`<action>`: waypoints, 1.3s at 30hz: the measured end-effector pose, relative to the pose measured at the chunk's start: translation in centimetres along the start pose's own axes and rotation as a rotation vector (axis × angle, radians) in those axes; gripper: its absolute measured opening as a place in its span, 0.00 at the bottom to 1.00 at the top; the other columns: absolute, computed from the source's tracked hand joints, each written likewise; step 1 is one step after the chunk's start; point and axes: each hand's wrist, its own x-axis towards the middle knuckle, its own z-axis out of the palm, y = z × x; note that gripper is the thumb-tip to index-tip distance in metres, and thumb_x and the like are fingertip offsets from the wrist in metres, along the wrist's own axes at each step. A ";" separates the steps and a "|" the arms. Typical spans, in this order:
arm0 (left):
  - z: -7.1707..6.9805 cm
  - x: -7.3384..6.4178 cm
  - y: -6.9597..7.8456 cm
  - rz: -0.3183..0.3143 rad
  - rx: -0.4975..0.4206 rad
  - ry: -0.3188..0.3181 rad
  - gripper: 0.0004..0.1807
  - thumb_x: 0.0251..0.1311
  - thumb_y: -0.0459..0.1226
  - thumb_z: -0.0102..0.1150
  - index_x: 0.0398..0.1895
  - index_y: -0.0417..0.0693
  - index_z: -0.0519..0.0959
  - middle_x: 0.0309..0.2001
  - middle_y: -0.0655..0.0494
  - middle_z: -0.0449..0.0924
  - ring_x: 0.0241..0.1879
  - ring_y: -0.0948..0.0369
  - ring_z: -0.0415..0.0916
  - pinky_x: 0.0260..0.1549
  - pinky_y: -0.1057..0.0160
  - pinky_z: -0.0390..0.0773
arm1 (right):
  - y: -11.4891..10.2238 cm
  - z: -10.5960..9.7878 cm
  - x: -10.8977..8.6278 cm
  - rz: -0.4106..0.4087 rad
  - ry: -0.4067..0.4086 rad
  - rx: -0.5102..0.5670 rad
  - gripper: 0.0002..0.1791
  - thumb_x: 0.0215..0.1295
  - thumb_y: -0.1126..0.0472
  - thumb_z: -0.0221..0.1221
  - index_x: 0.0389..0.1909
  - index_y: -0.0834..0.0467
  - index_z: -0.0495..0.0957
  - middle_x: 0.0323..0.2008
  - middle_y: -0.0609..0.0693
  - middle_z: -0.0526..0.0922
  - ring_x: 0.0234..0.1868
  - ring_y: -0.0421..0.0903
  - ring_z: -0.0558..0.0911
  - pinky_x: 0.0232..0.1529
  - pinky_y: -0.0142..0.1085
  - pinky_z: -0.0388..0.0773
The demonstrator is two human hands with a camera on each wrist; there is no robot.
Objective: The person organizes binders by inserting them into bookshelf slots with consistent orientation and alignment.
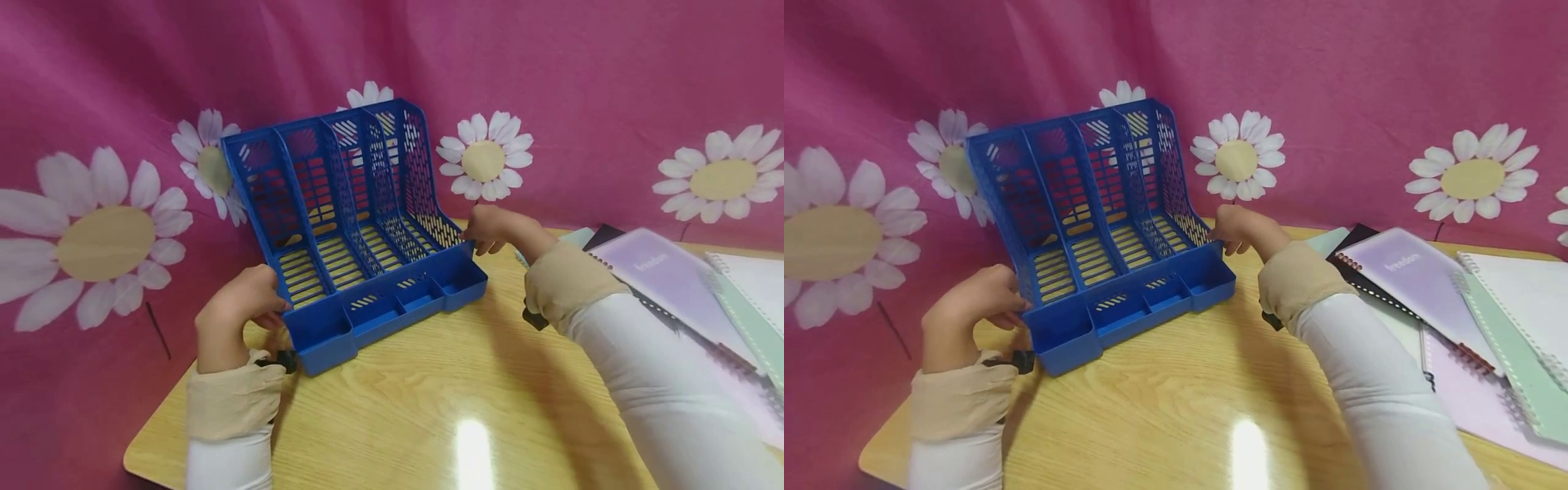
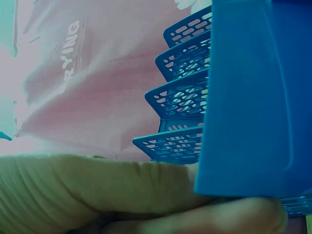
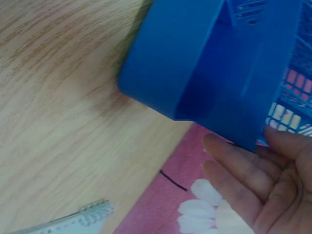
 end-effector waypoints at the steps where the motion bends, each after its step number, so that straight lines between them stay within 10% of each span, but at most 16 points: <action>1: 0.1 0.1 0.0 -0.005 -0.007 -0.002 0.11 0.55 0.27 0.57 0.17 0.35 0.71 0.16 0.48 0.78 0.16 0.59 0.80 0.22 0.65 0.81 | 0.0 0.1 0.2 0.019 0.001 0.021 0.18 0.71 0.61 0.49 0.48 0.73 0.75 0.41 0.69 0.82 0.37 0.53 0.86 0.36 0.41 0.84; 14: 0.6 1.0 0.1 0.002 -0.066 -0.022 0.12 0.55 0.24 0.58 0.17 0.34 0.69 0.17 0.46 0.75 0.19 0.56 0.82 0.22 0.63 0.83 | 1.0 -0.1 1.3 0.147 0.041 0.225 0.10 0.66 0.67 0.52 0.41 0.72 0.71 0.39 0.69 0.82 0.36 0.54 0.86 0.32 0.39 0.84; 30: 1.1 2.1 1.9 0.087 -0.029 -0.063 0.10 0.54 0.25 0.57 0.17 0.33 0.72 0.17 0.45 0.77 0.21 0.52 0.83 0.23 0.63 0.82 | 2.9 -1.0 -0.5 0.148 0.066 0.179 0.06 0.60 0.70 0.49 0.24 0.64 0.69 0.27 0.65 0.83 0.24 0.48 0.86 0.27 0.36 0.84; 39: 1.5 2.3 2.1 0.092 -0.084 -0.088 0.05 0.54 0.24 0.56 0.23 0.32 0.72 0.22 0.42 0.80 0.22 0.52 0.83 0.23 0.62 0.83 | 3.3 -1.1 -1.5 0.196 0.028 0.190 0.11 0.62 0.70 0.49 0.38 0.76 0.72 0.24 0.62 0.85 0.23 0.47 0.86 0.30 0.37 0.84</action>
